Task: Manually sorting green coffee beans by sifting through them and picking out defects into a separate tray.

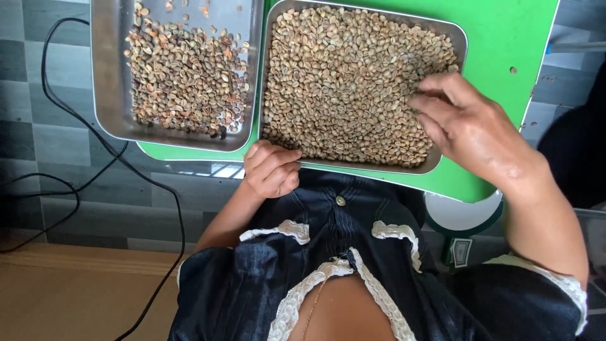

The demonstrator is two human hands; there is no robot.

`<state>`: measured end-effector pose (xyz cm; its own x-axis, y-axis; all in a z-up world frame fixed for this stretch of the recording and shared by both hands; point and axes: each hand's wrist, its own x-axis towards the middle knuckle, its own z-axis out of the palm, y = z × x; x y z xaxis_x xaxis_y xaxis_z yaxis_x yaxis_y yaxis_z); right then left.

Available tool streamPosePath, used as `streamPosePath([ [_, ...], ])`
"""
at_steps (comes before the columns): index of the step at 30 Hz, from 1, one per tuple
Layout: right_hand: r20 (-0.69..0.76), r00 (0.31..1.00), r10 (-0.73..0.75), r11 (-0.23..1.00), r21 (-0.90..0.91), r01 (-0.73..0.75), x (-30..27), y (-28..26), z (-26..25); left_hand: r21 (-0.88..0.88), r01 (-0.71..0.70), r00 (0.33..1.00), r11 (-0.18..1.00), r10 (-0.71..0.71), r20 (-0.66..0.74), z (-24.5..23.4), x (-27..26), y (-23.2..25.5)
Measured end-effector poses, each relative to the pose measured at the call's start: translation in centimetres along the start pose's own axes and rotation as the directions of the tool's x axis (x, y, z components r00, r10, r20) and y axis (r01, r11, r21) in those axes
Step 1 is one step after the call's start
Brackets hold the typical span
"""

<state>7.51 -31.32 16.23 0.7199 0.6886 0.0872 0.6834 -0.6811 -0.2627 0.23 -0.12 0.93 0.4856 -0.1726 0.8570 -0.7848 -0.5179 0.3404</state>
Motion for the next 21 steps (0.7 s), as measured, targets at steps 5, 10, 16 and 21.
streamPosePath([
  [5, -0.163, 0.984, -0.068, 0.997, -0.038, 0.063, 2.0, 1.1, 1.1, 0.005, 0.004, 1.000, 1.000, -0.004, 0.011, -0.2, 0.4, 0.1],
  [10, -0.338, 0.929, -0.153, 0.987, 0.004, 0.164, 7.9, 2.3, 3.7, -0.002, 0.004, 1.000, 1.000, -0.004, 0.012, -0.3, 0.7, 0.2],
  [16, -0.103, 0.990, -0.097, 0.994, -0.060, 0.091, 7.1, 3.2, 4.2, -0.004, -0.009, 1.000, 1.000, 0.009, -0.017, 0.2, -0.4, -0.4],
  [21, -0.118, 0.987, 0.109, 0.992, 0.073, -0.101, 3.8, 3.2, 0.6, -0.004, -0.019, 1.000, 1.000, 0.019, -0.016, 0.2, -0.2, -0.2],
])
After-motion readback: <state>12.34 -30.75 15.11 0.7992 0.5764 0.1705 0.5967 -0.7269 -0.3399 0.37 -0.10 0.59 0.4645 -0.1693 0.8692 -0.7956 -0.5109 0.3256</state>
